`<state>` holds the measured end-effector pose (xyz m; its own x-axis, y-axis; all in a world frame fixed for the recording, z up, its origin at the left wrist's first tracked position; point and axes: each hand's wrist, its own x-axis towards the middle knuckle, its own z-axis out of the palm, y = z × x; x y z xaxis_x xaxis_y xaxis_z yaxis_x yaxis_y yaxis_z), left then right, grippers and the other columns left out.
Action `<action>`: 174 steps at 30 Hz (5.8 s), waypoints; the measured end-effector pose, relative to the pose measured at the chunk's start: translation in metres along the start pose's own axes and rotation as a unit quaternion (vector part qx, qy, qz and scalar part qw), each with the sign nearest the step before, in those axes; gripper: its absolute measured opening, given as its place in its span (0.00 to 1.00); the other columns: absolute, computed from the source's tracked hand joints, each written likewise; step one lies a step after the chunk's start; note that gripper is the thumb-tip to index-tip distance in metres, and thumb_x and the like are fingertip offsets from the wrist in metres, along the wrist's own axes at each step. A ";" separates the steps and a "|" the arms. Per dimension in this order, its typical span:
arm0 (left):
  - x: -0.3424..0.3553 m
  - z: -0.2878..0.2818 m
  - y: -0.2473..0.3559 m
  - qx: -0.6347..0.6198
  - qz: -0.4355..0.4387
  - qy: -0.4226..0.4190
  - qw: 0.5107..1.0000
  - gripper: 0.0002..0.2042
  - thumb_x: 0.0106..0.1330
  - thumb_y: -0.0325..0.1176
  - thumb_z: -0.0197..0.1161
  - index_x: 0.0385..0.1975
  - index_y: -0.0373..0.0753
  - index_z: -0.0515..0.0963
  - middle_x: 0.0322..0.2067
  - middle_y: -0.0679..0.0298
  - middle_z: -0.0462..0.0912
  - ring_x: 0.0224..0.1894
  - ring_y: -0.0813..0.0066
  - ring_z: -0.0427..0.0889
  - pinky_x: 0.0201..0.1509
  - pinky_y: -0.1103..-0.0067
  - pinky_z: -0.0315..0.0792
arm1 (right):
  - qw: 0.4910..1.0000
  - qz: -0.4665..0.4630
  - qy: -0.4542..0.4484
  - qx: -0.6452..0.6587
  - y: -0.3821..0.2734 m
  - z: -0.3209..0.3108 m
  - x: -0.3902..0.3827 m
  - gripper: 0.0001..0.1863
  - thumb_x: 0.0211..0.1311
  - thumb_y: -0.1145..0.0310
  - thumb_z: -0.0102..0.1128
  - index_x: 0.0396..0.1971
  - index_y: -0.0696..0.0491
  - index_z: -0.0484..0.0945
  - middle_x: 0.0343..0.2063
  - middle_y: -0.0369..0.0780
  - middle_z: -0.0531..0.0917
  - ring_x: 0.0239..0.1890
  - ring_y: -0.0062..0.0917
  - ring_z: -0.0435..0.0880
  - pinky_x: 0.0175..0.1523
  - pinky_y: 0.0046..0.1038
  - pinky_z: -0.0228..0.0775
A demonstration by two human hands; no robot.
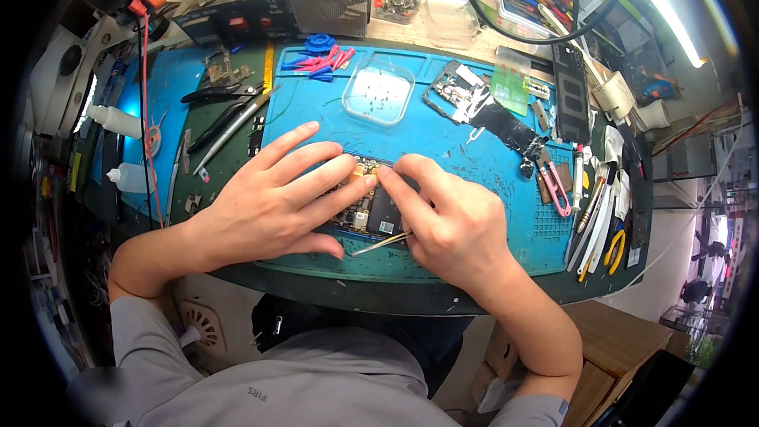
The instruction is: The person unpacks a new battery, removes the protective film, and installs it into a disassembled smartphone. They connect the battery ribbon cable, test the device, and then disconnect the cable again.
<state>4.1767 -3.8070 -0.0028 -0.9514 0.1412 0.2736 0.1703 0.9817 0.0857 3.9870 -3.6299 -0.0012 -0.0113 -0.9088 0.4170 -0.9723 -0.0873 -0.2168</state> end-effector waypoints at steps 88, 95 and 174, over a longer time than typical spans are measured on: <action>-0.002 0.004 -0.011 -0.078 0.019 0.057 0.995 0.30 0.62 0.51 0.71 0.63 0.48 0.78 0.61 0.57 0.74 0.63 0.57 0.76 0.77 0.53 0.62 | 0.953 0.293 0.071 0.032 0.004 -0.067 -0.069 0.16 0.61 0.81 0.65 0.49 0.56 0.81 0.43 0.41 0.79 0.26 0.24 0.78 0.32 0.27 0.73; -0.002 0.000 -0.010 -0.077 0.024 0.124 0.989 0.35 0.61 0.51 0.73 0.67 0.43 0.74 0.62 0.55 0.76 0.66 0.53 0.73 0.76 0.53 0.64 | 0.949 0.247 0.085 -0.174 0.007 -0.050 -0.117 0.14 0.62 0.75 0.68 0.48 0.56 0.86 0.40 0.40 0.81 0.44 0.35 0.82 0.49 0.36 0.72; 0.023 -0.016 0.012 -0.668 -0.306 0.249 0.632 0.40 0.65 0.27 0.74 0.76 0.36 0.60 0.63 0.58 0.74 0.63 0.74 0.76 0.69 0.74 0.70 | 0.990 0.004 0.142 -0.023 -0.018 0.005 0.020 0.43 0.40 0.61 0.81 0.61 0.54 0.74 0.51 0.43 0.78 0.51 0.38 0.80 0.54 0.40 0.72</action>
<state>4.1605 -3.7935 0.0196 -0.8024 -0.5957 0.0370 0.1906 -0.1971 0.9617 4.0049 -3.6483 0.0068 -0.0770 -0.7577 0.6481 -0.9816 -0.0562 -0.1824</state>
